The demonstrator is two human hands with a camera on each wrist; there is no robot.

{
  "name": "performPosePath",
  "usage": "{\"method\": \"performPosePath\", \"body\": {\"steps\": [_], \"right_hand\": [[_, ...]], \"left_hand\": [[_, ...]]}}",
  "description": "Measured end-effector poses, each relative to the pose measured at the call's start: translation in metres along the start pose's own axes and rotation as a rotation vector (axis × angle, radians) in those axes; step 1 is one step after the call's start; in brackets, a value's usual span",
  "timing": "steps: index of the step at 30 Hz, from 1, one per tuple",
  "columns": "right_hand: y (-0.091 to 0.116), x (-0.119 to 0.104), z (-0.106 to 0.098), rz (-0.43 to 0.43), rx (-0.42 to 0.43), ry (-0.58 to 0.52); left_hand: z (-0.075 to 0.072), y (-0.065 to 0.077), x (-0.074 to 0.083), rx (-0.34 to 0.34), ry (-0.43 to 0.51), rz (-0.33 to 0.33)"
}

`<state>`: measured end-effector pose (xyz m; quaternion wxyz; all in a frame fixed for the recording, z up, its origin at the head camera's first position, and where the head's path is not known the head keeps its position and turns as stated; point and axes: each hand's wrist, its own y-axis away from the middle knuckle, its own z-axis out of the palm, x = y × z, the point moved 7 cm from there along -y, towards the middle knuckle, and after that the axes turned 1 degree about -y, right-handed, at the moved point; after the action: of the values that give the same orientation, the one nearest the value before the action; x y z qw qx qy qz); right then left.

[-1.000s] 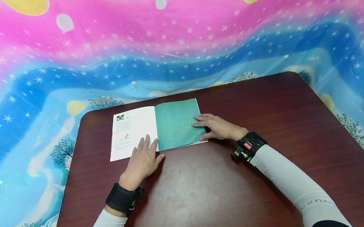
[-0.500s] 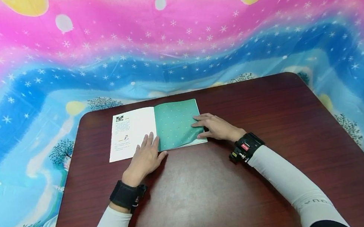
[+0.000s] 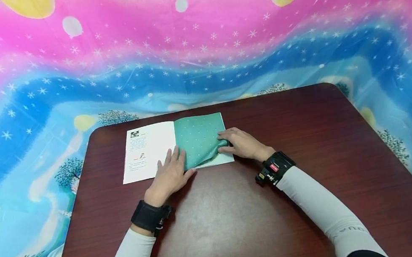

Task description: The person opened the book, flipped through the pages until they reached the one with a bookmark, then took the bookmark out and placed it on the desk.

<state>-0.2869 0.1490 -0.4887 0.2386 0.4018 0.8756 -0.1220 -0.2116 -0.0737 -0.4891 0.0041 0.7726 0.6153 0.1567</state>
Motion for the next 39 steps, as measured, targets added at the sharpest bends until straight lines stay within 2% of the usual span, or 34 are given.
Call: {"method": "performPosePath", "body": {"steps": [11,19,31,39], "right_hand": [[-0.004,0.000,-0.002,0.035,0.054,-0.012],[-0.004,0.003,-0.004,0.096,0.119,-0.031],[0.000,0.004,-0.006,0.177,0.188,-0.131],[0.002,0.006,-0.009,0.194,0.207,-0.119]], "left_hand": [[0.004,-0.006,0.006,0.017,0.016,-0.006],[0.003,-0.009,0.009,0.080,0.018,-0.006],[0.003,-0.010,0.005,0.114,0.026,-0.023],[0.000,-0.011,0.001,0.153,0.054,-0.037]]}}
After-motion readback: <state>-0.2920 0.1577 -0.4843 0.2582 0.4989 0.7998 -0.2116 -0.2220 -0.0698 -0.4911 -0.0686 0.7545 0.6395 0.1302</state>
